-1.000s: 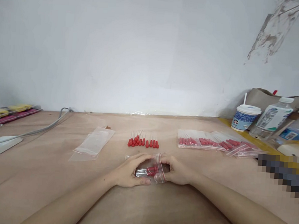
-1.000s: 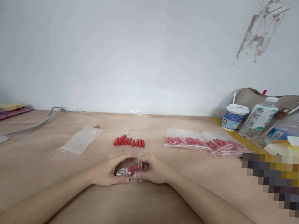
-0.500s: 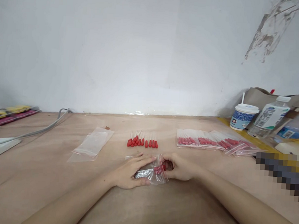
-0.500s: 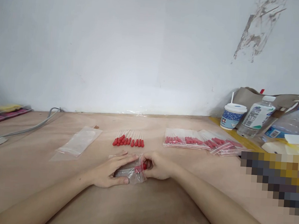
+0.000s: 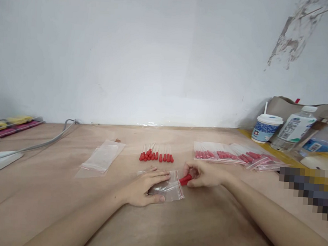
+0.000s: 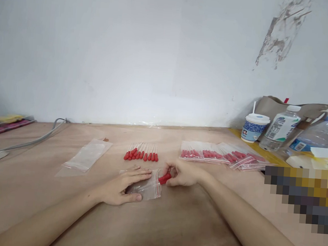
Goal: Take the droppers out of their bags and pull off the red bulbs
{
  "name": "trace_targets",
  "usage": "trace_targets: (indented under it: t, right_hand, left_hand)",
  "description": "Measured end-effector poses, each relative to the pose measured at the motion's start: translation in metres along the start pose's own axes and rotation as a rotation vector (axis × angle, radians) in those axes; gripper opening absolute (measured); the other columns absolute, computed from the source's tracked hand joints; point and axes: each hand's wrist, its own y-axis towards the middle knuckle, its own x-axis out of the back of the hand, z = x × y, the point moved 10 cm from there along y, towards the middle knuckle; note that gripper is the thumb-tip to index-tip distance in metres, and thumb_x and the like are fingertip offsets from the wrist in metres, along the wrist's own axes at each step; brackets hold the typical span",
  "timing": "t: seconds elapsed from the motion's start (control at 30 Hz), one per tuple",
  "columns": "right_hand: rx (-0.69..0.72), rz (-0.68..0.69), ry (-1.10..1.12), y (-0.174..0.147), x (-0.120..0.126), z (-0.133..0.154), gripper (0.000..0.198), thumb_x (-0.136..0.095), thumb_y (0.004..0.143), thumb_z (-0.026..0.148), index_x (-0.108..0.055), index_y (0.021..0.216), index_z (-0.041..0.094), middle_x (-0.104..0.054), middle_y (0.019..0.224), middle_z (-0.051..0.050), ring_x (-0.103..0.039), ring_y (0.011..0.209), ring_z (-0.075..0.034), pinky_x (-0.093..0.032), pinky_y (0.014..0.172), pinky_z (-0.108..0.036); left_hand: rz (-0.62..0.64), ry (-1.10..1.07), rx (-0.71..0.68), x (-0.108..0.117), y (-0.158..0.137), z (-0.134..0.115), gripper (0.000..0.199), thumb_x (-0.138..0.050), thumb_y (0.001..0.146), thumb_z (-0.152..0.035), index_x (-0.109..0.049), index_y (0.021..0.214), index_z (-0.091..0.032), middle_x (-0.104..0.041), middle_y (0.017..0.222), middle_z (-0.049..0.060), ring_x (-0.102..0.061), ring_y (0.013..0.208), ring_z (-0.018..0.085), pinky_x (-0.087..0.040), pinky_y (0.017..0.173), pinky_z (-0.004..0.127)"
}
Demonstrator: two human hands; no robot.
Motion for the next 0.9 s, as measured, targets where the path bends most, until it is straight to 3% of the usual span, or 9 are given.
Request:
trace_targets:
  t: [0.13,0.27,0.37,0.43,0.5,0.57,0.67,0.73,0.9]
  right_hand:
    - [0.019,-0.075,0.138,-0.014,0.045,0.007,0.032,-0.067,0.066,0.033,-0.057,0.090,0.014,-0.065,0.080,-0.003,-0.059,0.067,-0.011,-0.047,0.063,-0.025]
    - [0.098,-0.427,0.175,-0.028,0.106,0.021,0.032,-0.062,0.072,0.040,-0.059,0.094,0.017,-0.067,0.086,-0.006,-0.062,0.076,-0.014,-0.050,0.072,-0.031]
    - [0.234,-0.711,0.107,-0.028,0.126,0.038,0.030,-0.060,0.073,0.041,-0.061,0.093,0.018,-0.068,0.084,-0.006,-0.063,0.079,-0.016,-0.050,0.076,-0.035]
    - [0.366,-0.821,0.005,-0.019,0.119,0.053,0.028,-0.059,0.074,0.038,-0.062,0.094,0.017,-0.068,0.089,-0.006,-0.063,0.084,-0.018,-0.049,0.081,-0.037]
    - [0.448,-0.856,-0.216,0.000,0.096,0.065,0.020,-0.056,0.079,0.030,-0.063,0.094,0.019,-0.067,0.094,-0.005,-0.062,0.089,-0.018,-0.047,0.084,-0.037]
    - [0.530,-0.805,-0.480,0.024,0.064,0.076,0.018,-0.052,0.082,0.022,-0.063,0.096,0.019,-0.067,0.096,-0.007,-0.061,0.088,-0.018,-0.047,0.082,-0.035]
    - [0.593,-0.655,-0.846,0.058,0.020,0.079,0.023,-0.044,0.085,0.013,-0.061,0.101,0.015,-0.064,0.101,-0.011,-0.059,0.091,-0.019,-0.047,0.080,-0.032]
    - [0.611,-0.583,-0.926,0.073,0.004,0.076,0.025,-0.043,0.084,0.010,-0.061,0.101,0.014,-0.063,0.103,-0.012,-0.058,0.091,-0.018,-0.045,0.081,-0.031]
    - [0.644,-0.462,-0.982,0.092,-0.018,0.073,0.019,-0.045,0.085,0.013,-0.061,0.095,0.016,-0.066,0.092,-0.009,-0.059,0.082,-0.017,-0.044,0.079,-0.030]
  left_hand:
    - [0.027,-0.003,-0.002,0.000,0.000,-0.001,0.064,-0.054,0.077,-0.048,-0.031,0.133,-0.027,-0.031,0.140,0.005,-0.028,0.128,0.025,-0.013,0.107,0.049]
    - [0.102,-0.005,0.024,-0.001,0.000,-0.001,0.057,-0.045,0.083,-0.047,-0.028,0.134,-0.030,-0.025,0.142,0.003,-0.022,0.131,0.024,-0.012,0.107,0.048]
    - [0.162,-0.008,0.021,-0.002,-0.001,-0.003,0.044,-0.028,0.091,-0.040,-0.028,0.134,-0.031,-0.027,0.142,-0.001,-0.019,0.132,0.020,-0.007,0.109,0.045]
    - [0.093,0.011,-0.002,0.005,0.000,-0.006,0.041,-0.026,0.092,-0.037,-0.033,0.132,-0.030,-0.034,0.139,-0.001,-0.023,0.131,0.020,-0.009,0.109,0.043]
    - [-0.104,0.031,0.007,0.024,0.001,-0.002,0.038,-0.027,0.092,-0.035,-0.046,0.124,-0.027,-0.047,0.129,0.001,-0.035,0.124,0.020,-0.020,0.106,0.040]
    - [-0.395,0.053,0.095,0.053,-0.005,0.014,0.034,-0.029,0.091,-0.033,-0.056,0.109,-0.023,-0.057,0.113,0.003,-0.047,0.110,0.020,-0.033,0.097,0.037]
    - [-0.756,0.124,0.285,0.083,-0.027,0.047,0.024,-0.042,0.085,-0.033,-0.057,0.101,-0.021,-0.058,0.103,0.004,-0.051,0.101,0.020,-0.038,0.092,0.035]
    - [-0.824,0.142,0.361,0.087,-0.034,0.068,0.027,-0.049,0.081,-0.032,-0.054,0.105,-0.022,-0.056,0.106,0.004,-0.050,0.103,0.021,-0.038,0.092,0.034]
    - [-0.710,0.096,0.388,0.071,-0.027,0.097,0.028,-0.051,0.078,-0.030,-0.054,0.105,-0.021,-0.052,0.112,0.003,-0.051,0.105,0.019,-0.039,0.093,0.031]
